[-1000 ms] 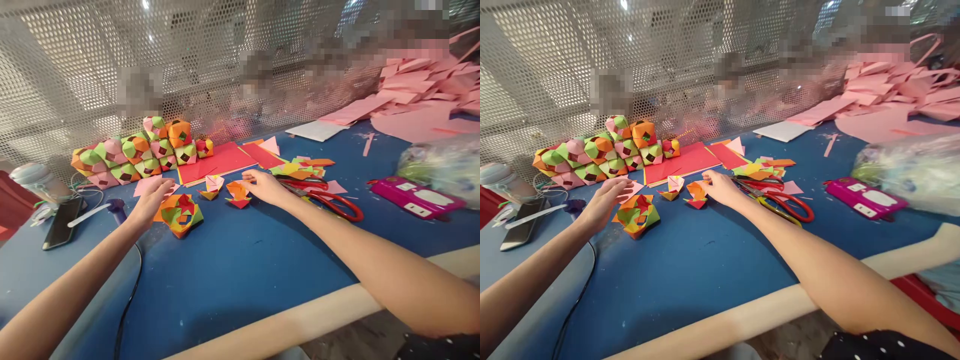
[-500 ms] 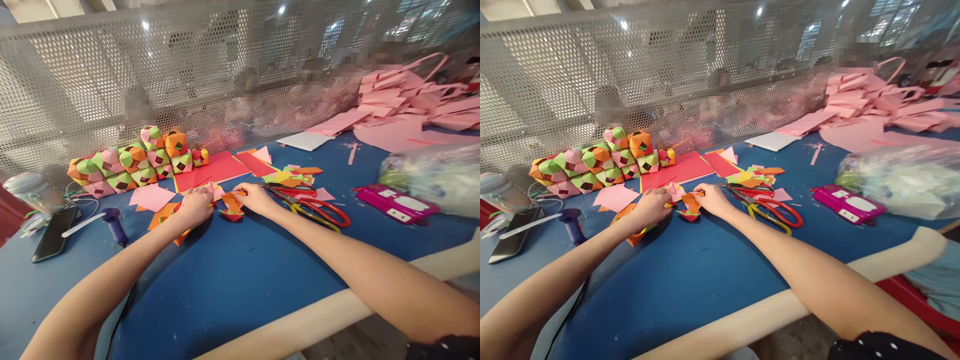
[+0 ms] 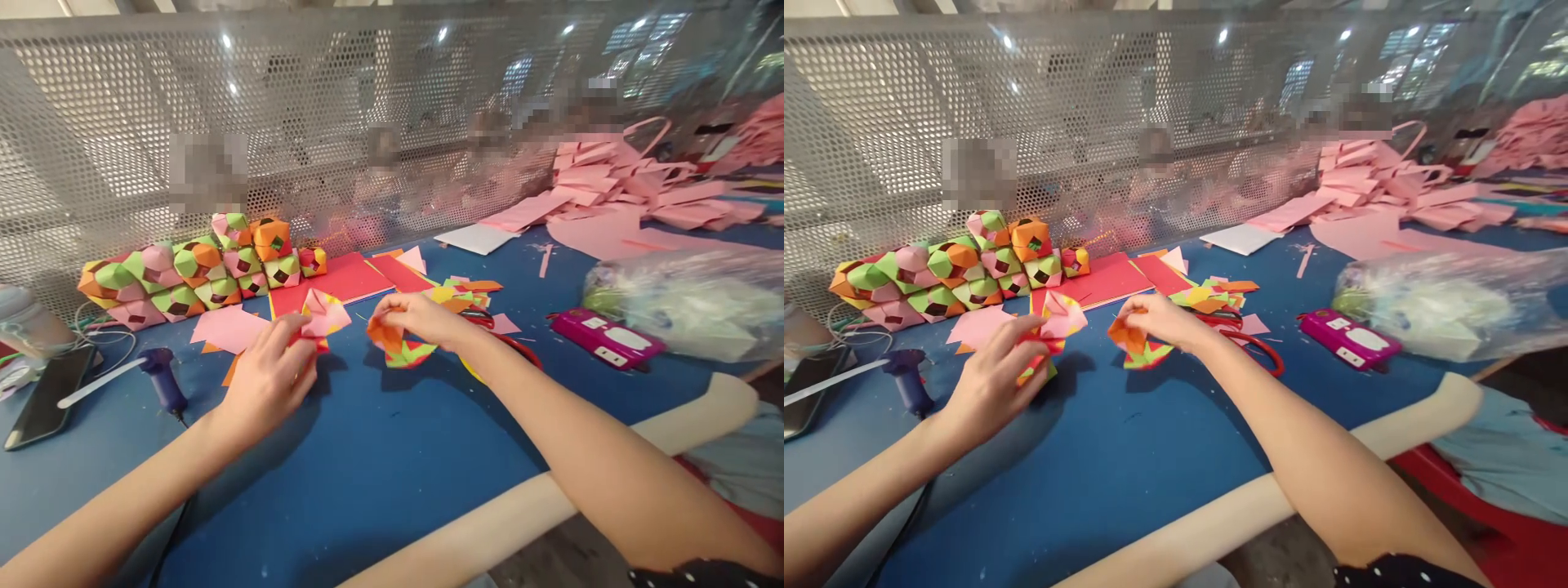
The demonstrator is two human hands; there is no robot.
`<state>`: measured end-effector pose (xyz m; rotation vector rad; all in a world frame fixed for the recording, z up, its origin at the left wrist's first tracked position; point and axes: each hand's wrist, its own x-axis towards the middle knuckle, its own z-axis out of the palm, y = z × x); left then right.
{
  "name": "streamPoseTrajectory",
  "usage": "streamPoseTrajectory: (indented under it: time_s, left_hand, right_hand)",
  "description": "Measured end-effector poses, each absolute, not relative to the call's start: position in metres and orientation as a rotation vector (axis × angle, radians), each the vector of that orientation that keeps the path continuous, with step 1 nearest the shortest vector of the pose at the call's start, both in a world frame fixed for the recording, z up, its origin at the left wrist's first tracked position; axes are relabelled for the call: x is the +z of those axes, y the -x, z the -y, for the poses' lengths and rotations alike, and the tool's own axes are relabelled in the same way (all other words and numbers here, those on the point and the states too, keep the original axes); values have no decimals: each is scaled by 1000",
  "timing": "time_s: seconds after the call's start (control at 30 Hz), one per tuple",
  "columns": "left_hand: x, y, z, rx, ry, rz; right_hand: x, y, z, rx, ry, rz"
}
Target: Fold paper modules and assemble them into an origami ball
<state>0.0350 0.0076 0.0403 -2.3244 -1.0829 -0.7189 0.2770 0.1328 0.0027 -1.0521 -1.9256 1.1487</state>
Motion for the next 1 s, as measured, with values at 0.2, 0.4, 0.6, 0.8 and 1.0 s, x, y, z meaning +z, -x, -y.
streamPoseTrajectory:
  time_s: [0.2,0.4,0.6,0.8,1.0]
  left_hand:
    - [17,-28,43,-389,2340,796]
    - [17,-33,50,-338,2300,669]
    - [11,-23,45,-807,2419,672]
    - [-6,-31,47,-1875,2929,1358]
    - [-7,-37,53,-2273,3272,1604]
  right_hand:
    - [11,-271,-108,1280,967,2352]
    - [35,-266,-70,1176,734,2355]
    - [24,-245,-42,1239,774,2054]
    - [10,-233,-40,1082,688,1864]
    - [1,-228,-28,724,473,1949]
